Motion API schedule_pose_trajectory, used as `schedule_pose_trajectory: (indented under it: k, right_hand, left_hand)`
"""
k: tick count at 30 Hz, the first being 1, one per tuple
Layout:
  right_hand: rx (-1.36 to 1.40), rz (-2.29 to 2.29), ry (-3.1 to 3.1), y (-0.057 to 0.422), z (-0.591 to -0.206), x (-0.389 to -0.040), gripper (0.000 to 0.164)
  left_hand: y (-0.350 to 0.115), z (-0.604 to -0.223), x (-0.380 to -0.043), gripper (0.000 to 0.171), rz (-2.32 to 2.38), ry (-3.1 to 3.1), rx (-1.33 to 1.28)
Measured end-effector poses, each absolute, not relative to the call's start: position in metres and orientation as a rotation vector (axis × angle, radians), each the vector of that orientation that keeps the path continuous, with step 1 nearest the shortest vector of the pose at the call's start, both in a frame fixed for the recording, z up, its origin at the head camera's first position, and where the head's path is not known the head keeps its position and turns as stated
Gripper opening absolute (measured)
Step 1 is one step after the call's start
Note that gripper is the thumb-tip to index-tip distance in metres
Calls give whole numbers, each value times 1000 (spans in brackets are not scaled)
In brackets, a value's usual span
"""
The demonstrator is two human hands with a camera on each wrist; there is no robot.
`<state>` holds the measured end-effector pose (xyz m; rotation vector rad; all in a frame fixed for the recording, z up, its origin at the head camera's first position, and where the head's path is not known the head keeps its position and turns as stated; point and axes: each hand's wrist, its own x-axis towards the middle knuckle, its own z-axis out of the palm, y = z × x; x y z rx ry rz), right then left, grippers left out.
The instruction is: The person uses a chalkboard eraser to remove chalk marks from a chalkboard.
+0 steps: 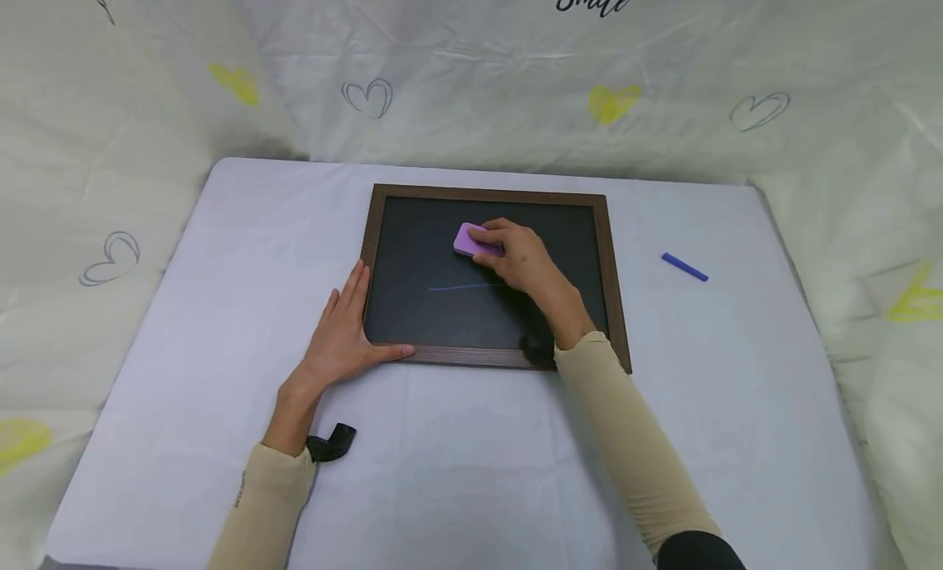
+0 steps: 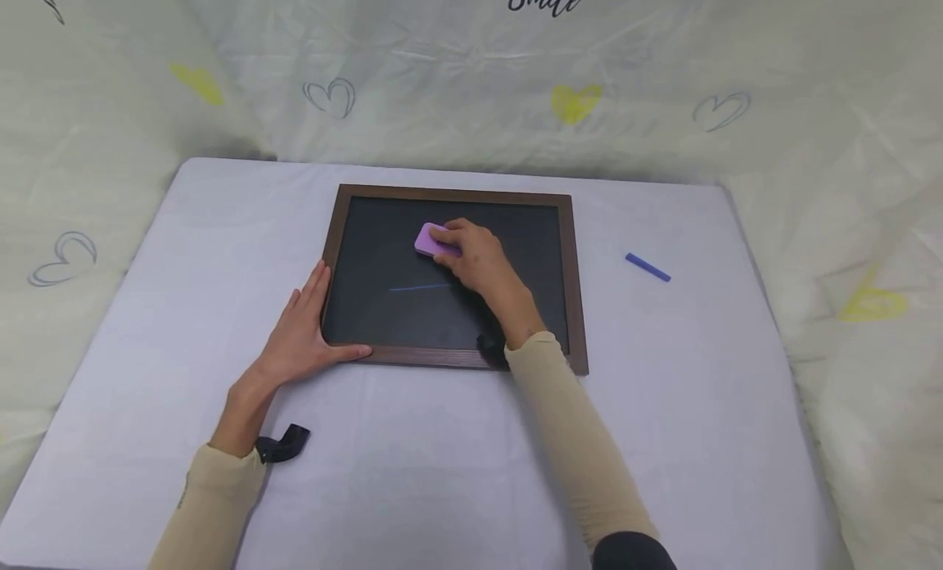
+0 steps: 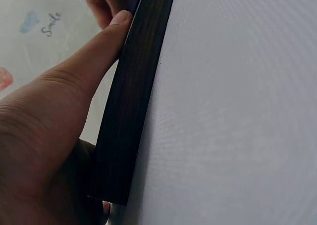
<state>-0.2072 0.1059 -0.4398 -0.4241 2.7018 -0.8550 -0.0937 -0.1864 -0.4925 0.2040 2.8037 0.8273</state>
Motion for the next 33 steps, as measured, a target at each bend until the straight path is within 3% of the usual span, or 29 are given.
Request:
schedule_pose_trajectory:
  k: [18, 33]
  right_hand:
    - [-646, -760, 2586, 44, -440, -201, 52]
    - [-709, -749, 2586, 46, -440, -198, 55]
  left_hand:
    - [-188, -495, -95, 143, 843, 2802, 209]
    - [-186, -494, -94, 143, 848, 2797, 196]
